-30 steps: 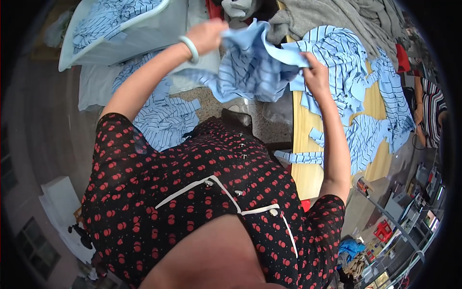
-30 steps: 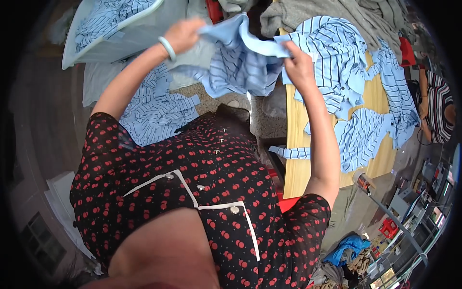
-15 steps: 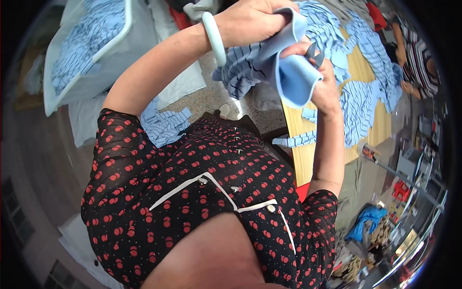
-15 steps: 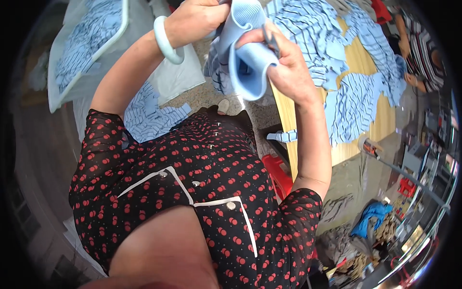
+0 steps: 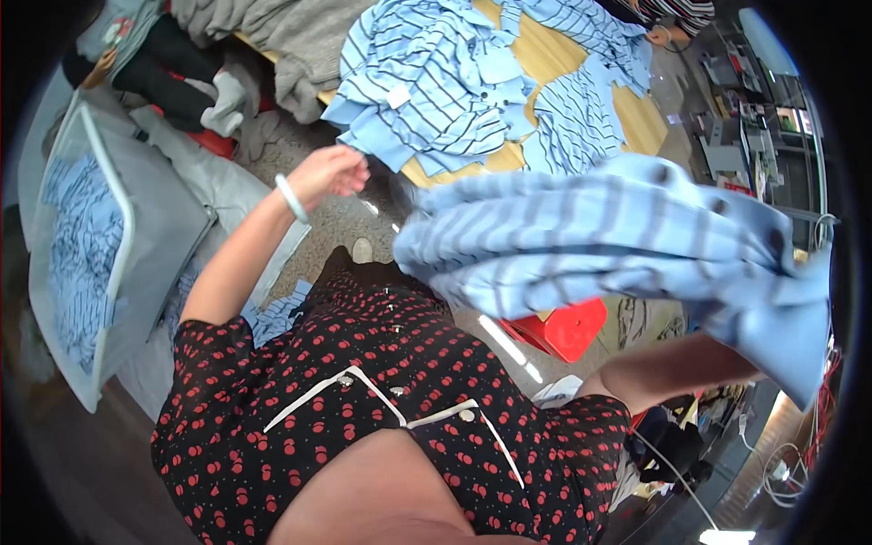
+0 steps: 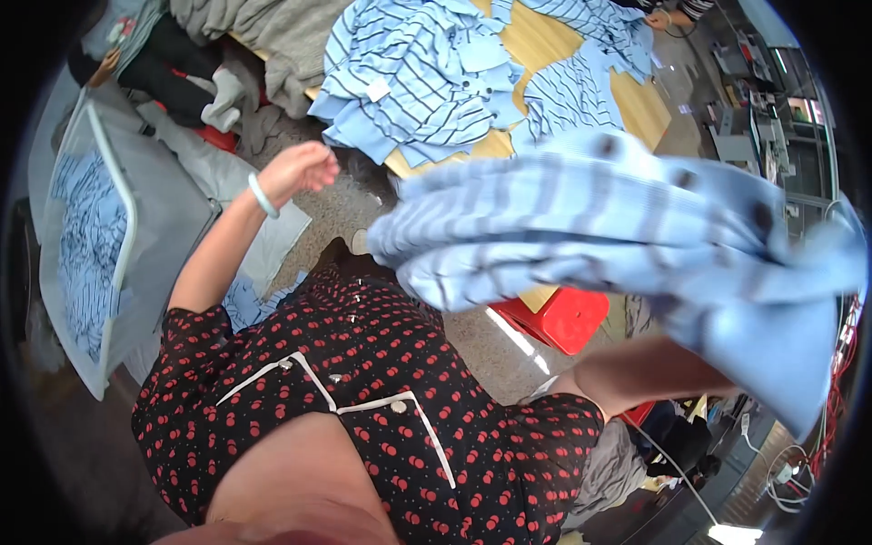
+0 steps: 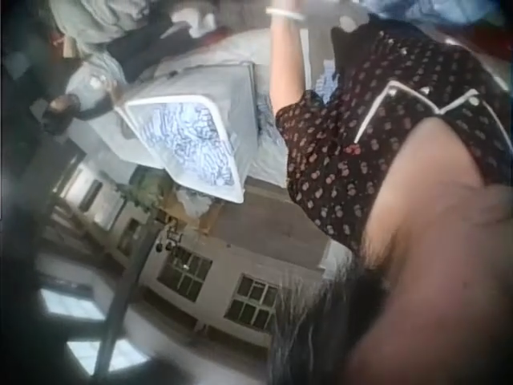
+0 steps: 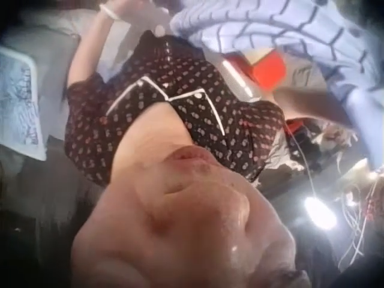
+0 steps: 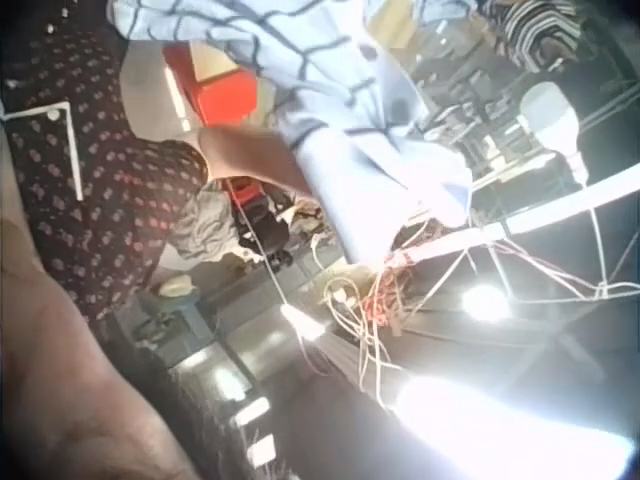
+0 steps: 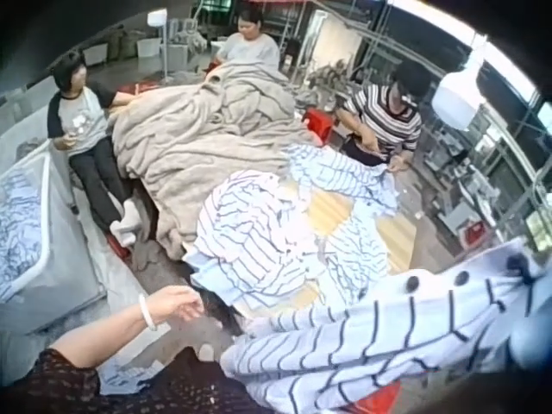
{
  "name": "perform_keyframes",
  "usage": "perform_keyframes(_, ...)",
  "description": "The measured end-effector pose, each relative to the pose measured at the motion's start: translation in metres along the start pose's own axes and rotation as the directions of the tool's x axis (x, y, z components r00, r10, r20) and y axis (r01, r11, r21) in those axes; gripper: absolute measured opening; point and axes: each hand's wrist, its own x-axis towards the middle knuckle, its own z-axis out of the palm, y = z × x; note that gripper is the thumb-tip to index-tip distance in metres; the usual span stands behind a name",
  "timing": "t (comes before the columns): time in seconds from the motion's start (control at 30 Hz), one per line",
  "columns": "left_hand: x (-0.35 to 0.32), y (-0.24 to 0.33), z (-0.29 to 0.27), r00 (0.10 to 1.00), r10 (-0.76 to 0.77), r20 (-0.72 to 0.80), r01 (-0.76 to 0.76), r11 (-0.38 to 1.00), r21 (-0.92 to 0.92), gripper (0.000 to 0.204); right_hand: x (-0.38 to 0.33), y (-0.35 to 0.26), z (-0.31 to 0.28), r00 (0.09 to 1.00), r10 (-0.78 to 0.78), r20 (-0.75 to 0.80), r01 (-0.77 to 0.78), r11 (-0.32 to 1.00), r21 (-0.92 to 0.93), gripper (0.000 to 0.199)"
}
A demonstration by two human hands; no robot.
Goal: Fastening buttons on blue and white striped fabric pieces at a sewing factory.
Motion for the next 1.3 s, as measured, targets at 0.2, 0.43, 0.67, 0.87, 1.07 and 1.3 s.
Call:
perform_keyframes(0.2,0.032,-0.02,-0.004,0.987,-0.147,-0.065,0.137,0.98,-0.147,0.016,0.076,0.041,-0.139,0.916,0.278,-0.29,-0.13,0.887,0.442,0.038)
perform_keyframes(0.43,0.072,0.026,0.024,0.985,-0.061,-0.16,0.048,0.995,-0.082,0.018,0.116,0.215,-0.173,0.729,0.031,-0.684,-0.57,0.581,-0.581,0.036)
perform_keyframes(0.67,0.145,0.063,0.031,0.933,0.176,-0.312,-0.075,0.948,0.309,0.019,-0.021,0.401,-0.175,0.659,0.571,-0.49,-0.675,0.161,-0.72,0.057)
perform_keyframes(0.87,0.229,0.108,0.06,0.532,0.84,0.111,-0.205,0.001,0.979,0.018,-0.077,0.423,-0.021,0.548,0.808,-0.215,-0.797,0.427,-0.427,0.029)
perform_keyframes(1.07,0.278,0.111,0.08,0.587,0.494,0.642,-0.41,-0.502,0.762,0.009,-0.093,0.426,0.041,0.58,0.812,-0.071,-0.764,0.511,-0.393,0.031)
perform_keyframes(1.3,0.26,0.1,0.072,0.723,0.204,0.66,-0.513,-0.481,0.711,0.036,-0.097,0.431,0.063,0.632,0.749,-0.201,-0.763,0.555,-0.33,0.039)
